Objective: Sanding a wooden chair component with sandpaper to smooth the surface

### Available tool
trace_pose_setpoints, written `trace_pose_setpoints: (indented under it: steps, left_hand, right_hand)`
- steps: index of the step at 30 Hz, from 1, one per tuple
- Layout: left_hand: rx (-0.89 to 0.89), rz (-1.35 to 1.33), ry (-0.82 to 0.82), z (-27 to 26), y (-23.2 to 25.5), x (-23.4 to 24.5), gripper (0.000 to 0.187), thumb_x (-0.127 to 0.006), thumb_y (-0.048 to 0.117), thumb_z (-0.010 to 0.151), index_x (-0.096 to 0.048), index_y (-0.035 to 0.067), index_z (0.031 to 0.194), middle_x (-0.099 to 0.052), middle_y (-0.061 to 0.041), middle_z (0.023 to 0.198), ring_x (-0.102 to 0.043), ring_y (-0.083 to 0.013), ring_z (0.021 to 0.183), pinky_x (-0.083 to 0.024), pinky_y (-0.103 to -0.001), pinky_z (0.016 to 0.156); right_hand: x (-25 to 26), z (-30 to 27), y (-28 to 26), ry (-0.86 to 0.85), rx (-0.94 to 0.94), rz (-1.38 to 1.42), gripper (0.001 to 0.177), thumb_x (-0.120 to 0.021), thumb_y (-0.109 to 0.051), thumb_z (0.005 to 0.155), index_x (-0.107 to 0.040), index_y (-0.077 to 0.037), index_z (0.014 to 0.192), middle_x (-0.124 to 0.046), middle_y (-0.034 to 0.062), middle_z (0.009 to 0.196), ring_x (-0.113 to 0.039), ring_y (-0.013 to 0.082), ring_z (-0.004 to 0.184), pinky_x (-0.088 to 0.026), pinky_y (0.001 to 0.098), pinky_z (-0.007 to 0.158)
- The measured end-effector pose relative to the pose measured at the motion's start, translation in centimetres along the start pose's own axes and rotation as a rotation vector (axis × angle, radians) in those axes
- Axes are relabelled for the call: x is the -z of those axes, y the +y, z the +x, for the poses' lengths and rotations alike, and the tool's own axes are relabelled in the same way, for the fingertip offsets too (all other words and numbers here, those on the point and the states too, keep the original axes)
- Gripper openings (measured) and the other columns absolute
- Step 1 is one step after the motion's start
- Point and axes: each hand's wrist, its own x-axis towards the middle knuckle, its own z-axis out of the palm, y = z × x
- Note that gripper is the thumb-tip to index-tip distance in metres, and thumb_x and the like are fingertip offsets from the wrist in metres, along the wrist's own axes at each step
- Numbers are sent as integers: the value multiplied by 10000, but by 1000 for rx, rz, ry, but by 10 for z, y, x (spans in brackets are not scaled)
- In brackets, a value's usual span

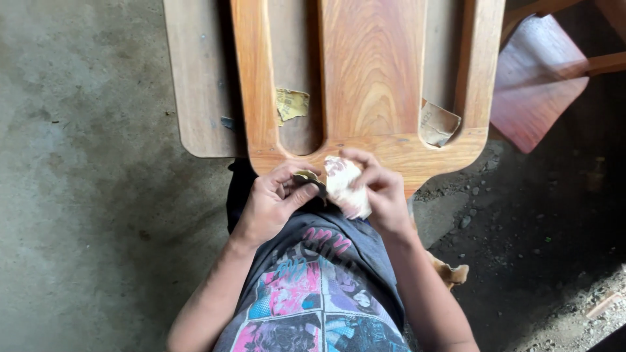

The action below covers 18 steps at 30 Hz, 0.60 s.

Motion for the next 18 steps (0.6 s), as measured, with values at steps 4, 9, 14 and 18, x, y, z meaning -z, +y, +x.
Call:
trace_pose_setpoints:
  steps: [4,9,14,18]
  left_hand:
    - [133,-230,135,2,-8,-11,116,-559,116,815,-554,1,795,-573,-98,562,-582,-135,483,-485,-209,436]
    - [205,-362,184,0,-20,-18,138,-529,119,833,-520,-17,808,-583,-122,662,-622,-188,559,-529,-269,513]
    - [110,-14,282,-5,-27,1,145,-656,109,751,-612,-8,825,-599,-72,606,-553,-58,543,-480,-188,528]
    - [83,55,542,-4,-14,11,138,-606,169,772,-605,34,801,-583,8,687,-549,-61,606,-465,-175,589]
  right_hand:
    - [11,-8,-20,-259,509,-746,195,-597,30,679,-640,-140,594,-400,227,1226,-331,291,1204,-296,319,963]
    - [25,-6,-28,-268,593,-876,183,-659,-47,690,-650,-207,601,-379,199,1258,-266,280,1249,-271,296,979]
    - [36,54,-58,-79,801,-908,252,-494,233,655,-604,8,632,-496,259,1007,-482,362,1018,-408,429,877]
    - [98,97,-61,170,518,-1196,354,-600,-59,871,-434,33,1169,-400,181,1151,-463,269,1055,-513,307,758]
